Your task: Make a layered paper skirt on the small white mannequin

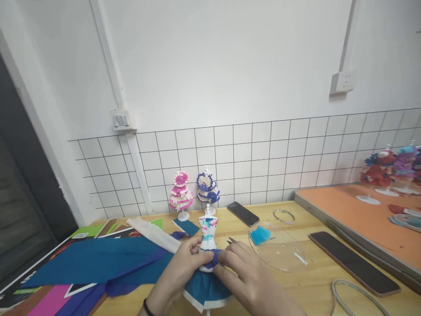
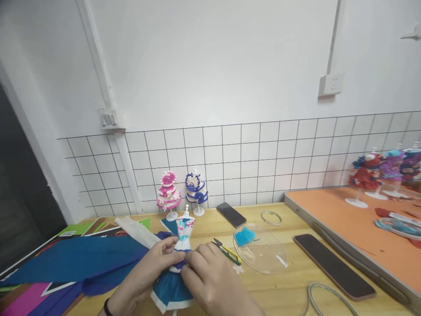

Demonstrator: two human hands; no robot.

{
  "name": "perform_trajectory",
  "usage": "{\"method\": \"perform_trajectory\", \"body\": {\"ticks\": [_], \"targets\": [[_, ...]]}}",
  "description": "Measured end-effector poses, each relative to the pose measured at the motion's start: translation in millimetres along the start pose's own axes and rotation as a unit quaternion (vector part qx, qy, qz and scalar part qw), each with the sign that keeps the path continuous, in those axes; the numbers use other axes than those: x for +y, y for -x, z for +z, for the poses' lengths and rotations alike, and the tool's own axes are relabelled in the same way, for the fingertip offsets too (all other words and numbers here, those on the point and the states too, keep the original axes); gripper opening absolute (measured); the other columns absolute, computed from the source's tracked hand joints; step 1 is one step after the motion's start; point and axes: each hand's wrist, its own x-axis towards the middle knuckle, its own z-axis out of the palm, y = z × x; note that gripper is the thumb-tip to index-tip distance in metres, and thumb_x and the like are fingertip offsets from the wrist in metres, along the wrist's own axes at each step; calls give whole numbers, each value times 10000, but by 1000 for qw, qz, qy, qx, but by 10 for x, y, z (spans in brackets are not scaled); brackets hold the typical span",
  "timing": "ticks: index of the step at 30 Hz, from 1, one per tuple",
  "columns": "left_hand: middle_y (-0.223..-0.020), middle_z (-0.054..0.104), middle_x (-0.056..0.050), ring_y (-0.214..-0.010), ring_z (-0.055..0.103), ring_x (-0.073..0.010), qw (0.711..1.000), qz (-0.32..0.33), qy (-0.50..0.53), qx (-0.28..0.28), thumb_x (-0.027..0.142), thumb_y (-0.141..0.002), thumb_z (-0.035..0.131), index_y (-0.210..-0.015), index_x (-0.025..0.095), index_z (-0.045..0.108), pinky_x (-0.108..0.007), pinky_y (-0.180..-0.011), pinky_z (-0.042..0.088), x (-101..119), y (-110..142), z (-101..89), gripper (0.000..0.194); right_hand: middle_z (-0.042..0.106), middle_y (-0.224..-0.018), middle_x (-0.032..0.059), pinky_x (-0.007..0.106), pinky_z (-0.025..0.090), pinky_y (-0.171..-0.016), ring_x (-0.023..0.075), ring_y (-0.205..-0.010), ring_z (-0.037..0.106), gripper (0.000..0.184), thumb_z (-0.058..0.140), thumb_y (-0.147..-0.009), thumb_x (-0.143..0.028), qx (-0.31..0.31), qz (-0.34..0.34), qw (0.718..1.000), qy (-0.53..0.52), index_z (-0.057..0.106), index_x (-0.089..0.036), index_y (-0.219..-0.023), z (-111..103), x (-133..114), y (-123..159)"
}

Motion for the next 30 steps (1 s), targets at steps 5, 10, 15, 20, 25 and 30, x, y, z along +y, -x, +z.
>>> {"method": "perform_trajectory", "body": {"ticks": [5, 10, 15, 20, 25, 30], "targets": [[-715, 667, -14, -734, 595, -163, 1000, -5, 30, -8, 164, -619, 710, -835, 122, 638, -225, -658, 419, -99, 179, -74, 232, 576, -635, 52, 283, 359, -554, 153, -581, 472, 298, 303, -913, -88, 20, -61, 998, -23, 587, -142, -839, 79, -131, -3], [-863, 687, -76, -834, 605, -205, 997, 44, 59, -10, 233, -668, 707, -940, 110, 654, -268, -736, 433, -221, 289, -168, 304, 604, -855, 82, 293, 423, -651, 179, -744, 535, 206, 449, -811, -104, 8, 12, 985, -170, 546, -169, -980, 38, -196, -27], [-986, 672, -116, -930, 592, -242, 994, 61, 78, -51, 313, -668, 727, -1109, 131, 606, -325, -805, 438, -342, 341, -223, 492, 565, -814, 30, 258, 424, -702, 163, -783, 534, 195, 397, -902, -326, -115, 313, 877, -347, 528, -191, -849, -9, -124, -32], [-939, 670, -88, -908, 596, -224, 995, 67, 62, -26, 356, -631, 755, -1325, 170, 393, -323, -828, 428, -534, 400, -291, 804, 431, -624, -32, 217, 344, -562, 109, -588, 407, 394, 413, -864, -505, -240, 406, 739, -480, 454, -172, -658, 42, -52, -9], [-824, 667, -65, -795, 603, -207, 995, 80, 62, 26, 413, -593, 763, -1348, 156, 349, -305, -769, 441, -697, 517, -314, 899, 385, -623, -46, 205, 268, -522, 93, -581, 337, 422, 499, -798, -565, -296, 390, 698, -522, 508, -156, -696, 60, -96, 38], [-951, 687, -114, -855, 621, -231, 991, 101, 68, 50, 406, -608, 751, -1276, 161, 449, -301, -775, 449, -733, 613, -250, 773, 358, -574, -61, 196, 217, -481, 74, -538, 301, 463, 558, -733, -608, -317, 395, 674, -538, 505, -155, -652, 83, -146, 60]]}}
